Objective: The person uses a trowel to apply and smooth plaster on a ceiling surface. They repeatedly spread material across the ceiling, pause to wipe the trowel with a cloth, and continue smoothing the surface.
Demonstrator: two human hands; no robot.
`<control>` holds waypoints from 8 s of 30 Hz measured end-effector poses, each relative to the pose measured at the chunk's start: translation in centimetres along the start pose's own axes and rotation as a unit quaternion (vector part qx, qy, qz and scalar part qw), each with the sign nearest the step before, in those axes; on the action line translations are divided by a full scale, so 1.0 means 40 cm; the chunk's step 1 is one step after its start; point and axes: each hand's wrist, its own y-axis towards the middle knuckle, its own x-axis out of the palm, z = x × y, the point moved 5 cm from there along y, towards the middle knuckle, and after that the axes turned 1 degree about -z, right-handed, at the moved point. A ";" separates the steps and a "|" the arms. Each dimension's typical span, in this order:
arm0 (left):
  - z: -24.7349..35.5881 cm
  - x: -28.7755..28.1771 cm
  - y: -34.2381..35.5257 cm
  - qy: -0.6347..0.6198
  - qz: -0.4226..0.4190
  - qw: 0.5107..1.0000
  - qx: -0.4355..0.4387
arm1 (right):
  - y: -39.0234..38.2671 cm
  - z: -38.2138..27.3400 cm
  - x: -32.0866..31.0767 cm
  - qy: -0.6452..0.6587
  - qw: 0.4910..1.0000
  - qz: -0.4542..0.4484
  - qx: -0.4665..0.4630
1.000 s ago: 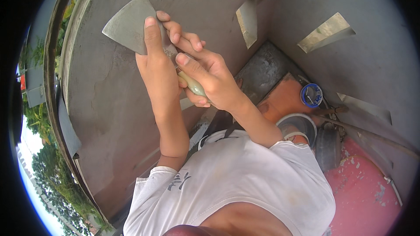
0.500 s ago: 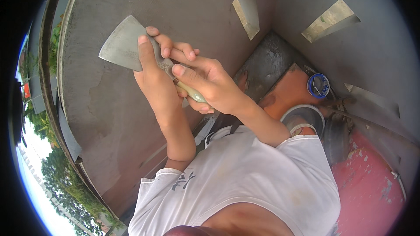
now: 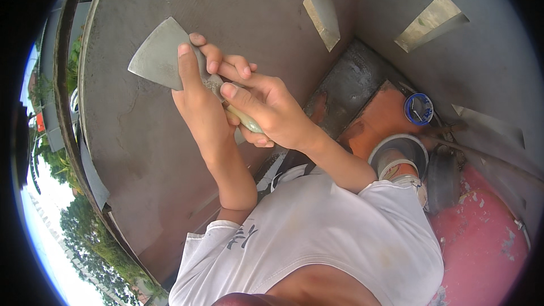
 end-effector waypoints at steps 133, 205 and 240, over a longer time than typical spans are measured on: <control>-0.337 -0.066 -0.522 0.018 -0.098 0.980 -0.170 | -0.477 0.078 -0.254 -0.621 0.666 0.167 -0.378; -0.147 -0.178 -0.086 0.055 0.078 0.995 0.031 | -0.001 0.245 -0.114 -0.358 0.897 0.040 -0.257; -0.187 -0.277 -0.254 0.246 0.038 0.954 0.164 | -0.008 0.099 0.069 -0.618 0.609 0.051 -0.495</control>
